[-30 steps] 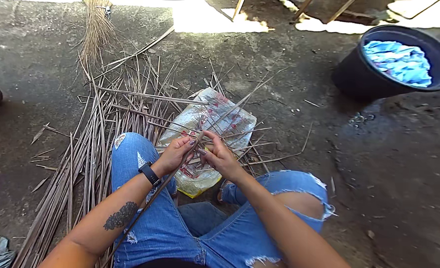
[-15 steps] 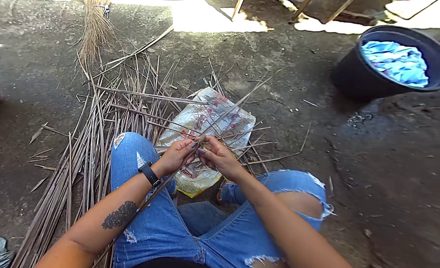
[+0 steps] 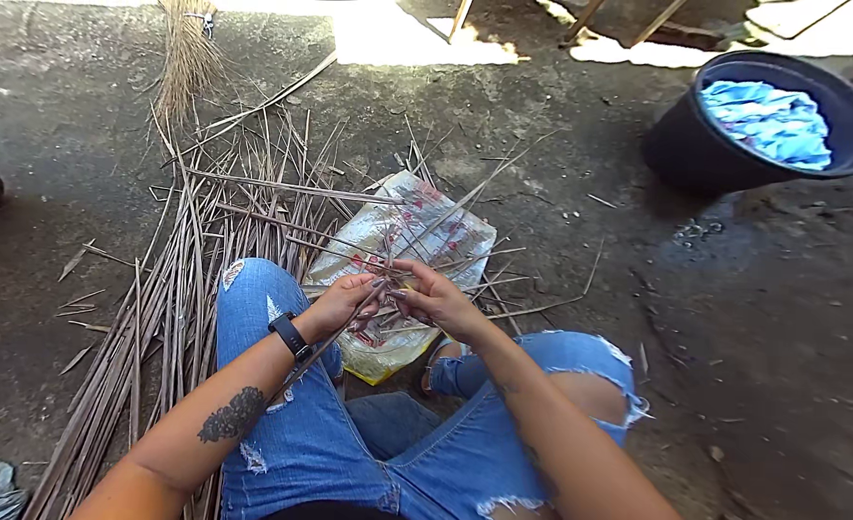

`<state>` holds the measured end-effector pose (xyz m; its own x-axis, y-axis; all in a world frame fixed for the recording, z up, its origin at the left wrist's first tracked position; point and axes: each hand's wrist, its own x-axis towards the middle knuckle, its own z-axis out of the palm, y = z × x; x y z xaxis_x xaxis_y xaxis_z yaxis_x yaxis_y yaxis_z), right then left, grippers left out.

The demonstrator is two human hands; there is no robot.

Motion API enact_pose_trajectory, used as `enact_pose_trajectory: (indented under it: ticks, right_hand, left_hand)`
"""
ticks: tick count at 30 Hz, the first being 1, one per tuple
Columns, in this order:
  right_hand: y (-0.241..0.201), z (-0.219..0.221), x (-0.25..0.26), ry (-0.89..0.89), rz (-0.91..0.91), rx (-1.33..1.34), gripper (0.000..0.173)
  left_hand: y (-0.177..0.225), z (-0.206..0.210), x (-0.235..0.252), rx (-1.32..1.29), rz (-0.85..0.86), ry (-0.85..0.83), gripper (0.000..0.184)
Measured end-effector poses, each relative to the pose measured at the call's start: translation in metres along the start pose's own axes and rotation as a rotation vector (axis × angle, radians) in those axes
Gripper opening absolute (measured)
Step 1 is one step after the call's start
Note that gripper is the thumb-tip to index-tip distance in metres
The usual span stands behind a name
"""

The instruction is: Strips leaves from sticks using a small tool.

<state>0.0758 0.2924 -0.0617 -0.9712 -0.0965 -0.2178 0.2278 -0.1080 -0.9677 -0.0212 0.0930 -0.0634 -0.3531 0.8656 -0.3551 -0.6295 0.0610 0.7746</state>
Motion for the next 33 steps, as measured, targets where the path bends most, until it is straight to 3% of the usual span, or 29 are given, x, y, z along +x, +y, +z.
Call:
enact_pose_trajectory:
  ticks: [2, 6, 8, 11, 15, 18, 20, 25, 33]
  right_hand:
    - [-0.003, -0.004, -0.003, 0.068, -0.037, -0.011, 0.054]
    - [0.001, -0.01, -0.002, 0.215, -0.189, -0.232, 0.044]
    - [0.006, -0.007, 0.001, 0.227, -0.219, -0.41, 0.036]
    - [0.014, -0.003, 0.004, 0.244, -0.257, -0.618, 0.01]
    - [0.016, -0.009, 0.008, 0.271, -0.441, -0.806, 0.013]
    - [0.018, -0.021, 0.011, 0.289, -0.564, -0.947, 0.014]
    - [0.019, -0.036, 0.01, 0.359, -0.569, -0.95, 0.016]
    - [-0.029, -0.056, -0.015, 0.705, -0.828, -0.719, 0.018]
    - [-0.122, -0.097, -0.12, 1.088, -1.227, -0.699, 0.006]
  left_hand:
    - [0.001, -0.001, 0.0, -0.01, 0.017, -0.009, 0.036]
    - [0.002, 0.001, -0.001, -0.016, 0.036, -0.01, 0.036]
    - [0.002, 0.002, -0.001, 0.003, 0.023, -0.022, 0.037]
    - [0.003, 0.004, -0.002, 0.046, -0.001, -0.04, 0.036]
    - [0.003, 0.005, -0.003, 0.074, 0.012, -0.053, 0.034]
    - [0.002, 0.002, -0.003, 0.014, 0.064, -0.16, 0.034]
    - [0.003, 0.0, -0.006, -0.042, 0.115, -0.2, 0.034]
    - [0.008, 0.004, -0.001, 0.025, 0.083, 0.101, 0.031]
    - [0.001, -0.001, 0.002, 0.161, -0.065, 0.222, 0.031]
